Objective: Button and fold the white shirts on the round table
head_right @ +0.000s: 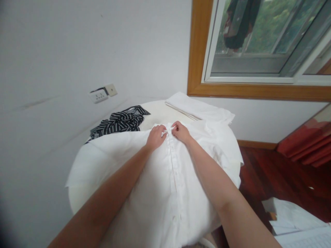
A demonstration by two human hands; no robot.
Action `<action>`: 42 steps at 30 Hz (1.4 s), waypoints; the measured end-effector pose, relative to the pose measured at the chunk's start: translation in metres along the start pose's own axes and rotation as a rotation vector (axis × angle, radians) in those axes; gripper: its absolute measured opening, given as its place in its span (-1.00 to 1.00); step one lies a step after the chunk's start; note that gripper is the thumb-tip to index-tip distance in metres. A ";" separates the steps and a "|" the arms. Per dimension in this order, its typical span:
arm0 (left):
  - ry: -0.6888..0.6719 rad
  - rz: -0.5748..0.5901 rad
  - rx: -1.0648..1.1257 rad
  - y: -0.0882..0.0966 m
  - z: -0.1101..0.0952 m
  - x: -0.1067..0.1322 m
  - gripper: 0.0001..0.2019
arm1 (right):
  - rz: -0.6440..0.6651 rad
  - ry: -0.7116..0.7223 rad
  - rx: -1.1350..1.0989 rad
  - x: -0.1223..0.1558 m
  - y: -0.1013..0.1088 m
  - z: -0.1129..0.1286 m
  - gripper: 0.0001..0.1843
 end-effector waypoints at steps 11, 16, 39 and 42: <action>0.004 0.000 -0.016 0.004 -0.003 0.001 -0.89 | 0.017 0.033 0.368 0.004 -0.003 0.014 -0.82; -0.002 0.002 0.020 0.000 0.000 0.000 -0.83 | 0.049 0.042 0.543 0.006 -0.011 0.023 -0.73; -0.063 0.022 -0.010 0.001 -0.004 0.000 -0.74 | -0.159 0.075 0.607 0.017 -0.015 0.022 -0.87; -0.049 0.023 -0.030 0.001 -0.006 -0.001 -0.77 | -0.078 0.067 0.502 0.014 -0.009 0.020 -0.85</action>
Point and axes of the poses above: each hand's wrist, its own x-axis away from the middle knuckle, its own y-axis out of the back of the hand, z = x × y, the point moved 5 cm from there along -x, towards the middle knuckle, and after that the axes turned 11 degrees about -x, right-handed, at the moved point
